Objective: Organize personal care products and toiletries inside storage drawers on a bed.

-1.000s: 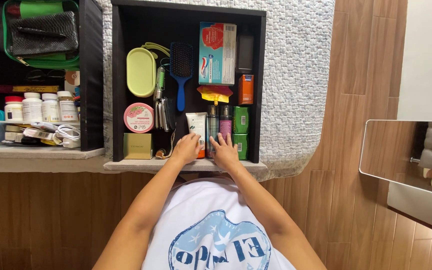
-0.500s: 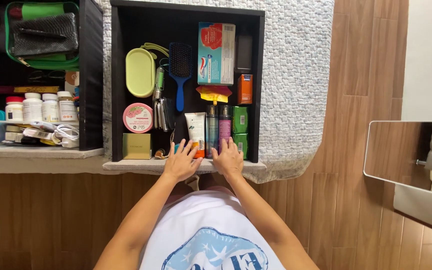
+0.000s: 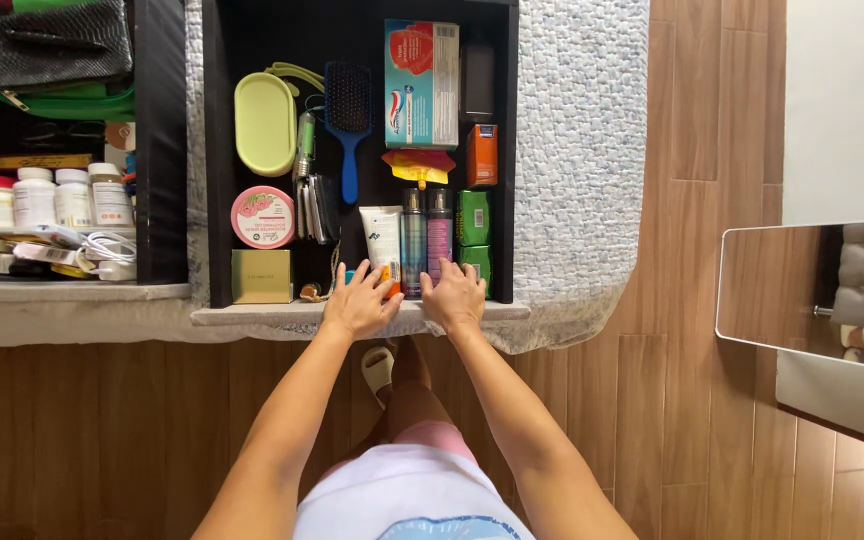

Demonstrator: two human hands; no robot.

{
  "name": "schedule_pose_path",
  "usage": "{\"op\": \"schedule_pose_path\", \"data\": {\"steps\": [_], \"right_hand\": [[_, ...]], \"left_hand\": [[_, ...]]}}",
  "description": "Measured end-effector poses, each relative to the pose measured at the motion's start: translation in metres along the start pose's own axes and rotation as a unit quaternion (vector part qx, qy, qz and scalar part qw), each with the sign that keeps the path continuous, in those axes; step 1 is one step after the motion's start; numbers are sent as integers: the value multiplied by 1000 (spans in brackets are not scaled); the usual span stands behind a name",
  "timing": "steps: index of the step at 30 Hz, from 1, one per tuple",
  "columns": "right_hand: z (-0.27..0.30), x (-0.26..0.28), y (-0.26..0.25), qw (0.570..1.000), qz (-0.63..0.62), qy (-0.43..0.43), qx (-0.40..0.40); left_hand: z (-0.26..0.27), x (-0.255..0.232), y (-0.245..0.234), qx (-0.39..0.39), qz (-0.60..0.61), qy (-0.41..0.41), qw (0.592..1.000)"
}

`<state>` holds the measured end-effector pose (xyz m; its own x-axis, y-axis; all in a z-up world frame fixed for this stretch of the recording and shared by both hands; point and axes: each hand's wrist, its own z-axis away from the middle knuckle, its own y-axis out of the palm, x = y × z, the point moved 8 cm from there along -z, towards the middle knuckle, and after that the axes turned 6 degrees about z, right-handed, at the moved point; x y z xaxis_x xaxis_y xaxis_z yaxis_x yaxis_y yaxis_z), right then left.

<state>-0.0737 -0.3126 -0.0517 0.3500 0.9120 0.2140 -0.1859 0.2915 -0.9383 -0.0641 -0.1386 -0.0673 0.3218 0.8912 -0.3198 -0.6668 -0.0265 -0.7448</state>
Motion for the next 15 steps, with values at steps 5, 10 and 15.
{"op": "schedule_pose_path", "data": {"steps": [5,10,15], "right_hand": [[0,4,-6,998,-9,4,54],[-1,-6,4,1000,-26,5,-16],[-1,-3,2,995,-35,10,98]], "left_hand": [[-19,-15,9,-50,-18,55,997],[-32,-30,35,-27,26,84,996],[-29,-32,30,32,8,46,998]]}}
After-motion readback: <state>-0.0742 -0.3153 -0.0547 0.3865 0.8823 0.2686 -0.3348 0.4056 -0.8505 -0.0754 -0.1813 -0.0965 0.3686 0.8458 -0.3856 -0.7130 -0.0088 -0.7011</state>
